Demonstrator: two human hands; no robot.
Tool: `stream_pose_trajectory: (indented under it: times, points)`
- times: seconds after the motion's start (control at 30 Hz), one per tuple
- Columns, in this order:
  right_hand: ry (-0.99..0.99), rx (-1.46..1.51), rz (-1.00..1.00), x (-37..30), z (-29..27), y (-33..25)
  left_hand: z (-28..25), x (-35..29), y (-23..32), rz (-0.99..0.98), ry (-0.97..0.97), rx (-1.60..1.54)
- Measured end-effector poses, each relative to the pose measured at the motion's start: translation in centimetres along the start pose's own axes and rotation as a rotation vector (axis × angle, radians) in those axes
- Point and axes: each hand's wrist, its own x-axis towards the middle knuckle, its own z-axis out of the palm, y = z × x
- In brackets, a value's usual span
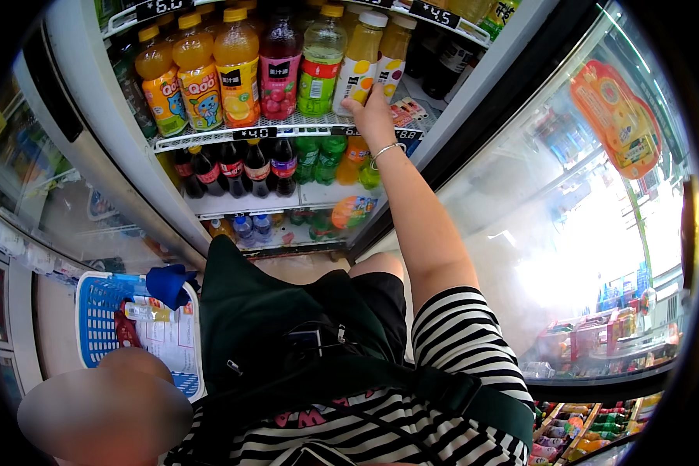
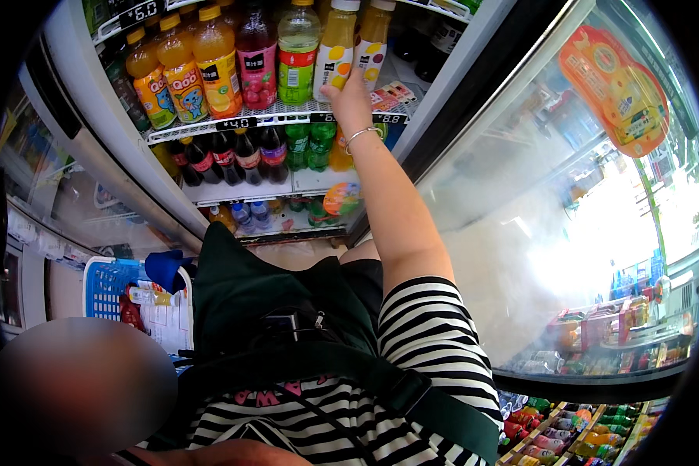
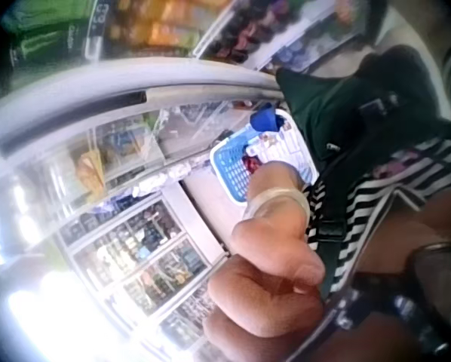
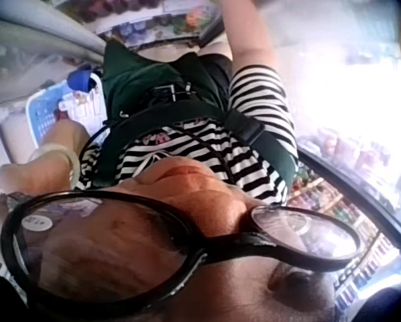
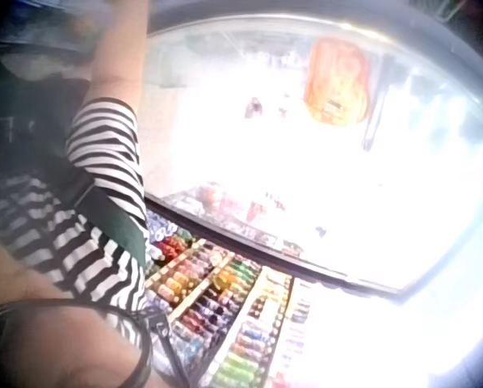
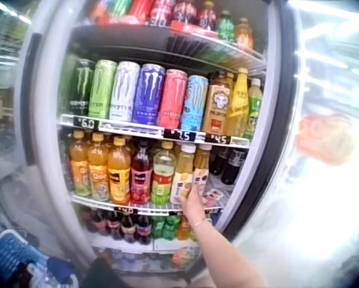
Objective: The person takes various bottled beverages, including juices and sodas, from a refrigerated display case and places them into a blue shopping basket. The person handles the bottles one by one, occasionally inspecting the labels before adding them to the basket.
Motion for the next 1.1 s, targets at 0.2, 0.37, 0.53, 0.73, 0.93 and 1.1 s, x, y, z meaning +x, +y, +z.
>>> stream_pose_trajectory:
  times: [0.2,0.37,0.53,0.73,0.93,1.1]
  points:
    - [0.027,-0.017,-0.051,-0.2,0.6,-0.1,-0.2,-0.5,0.5,0.002,0.022,0.029]
    - [0.031,-0.054,-0.089,0.1,0.5,1.4,-0.1,-0.8,1.3,0.011,0.040,0.056]
    - [0.034,-0.119,-0.067,-0.2,0.5,0.3,-0.4,-1.0,1.8,0.021,0.058,0.104]
    - [0.044,-0.090,-0.099,0.4,0.4,2.1,-1.6,-2.0,1.2,0.041,0.082,0.141]
    - [-0.052,-0.071,-0.191,1.3,2.5,2.0,-5.4,-6.5,1.3,-0.181,0.313,0.454]
    - [-0.076,-0.251,-0.245,2.8,0.9,6.5,-15.0,-22.5,0.8,-0.904,1.031,0.712]
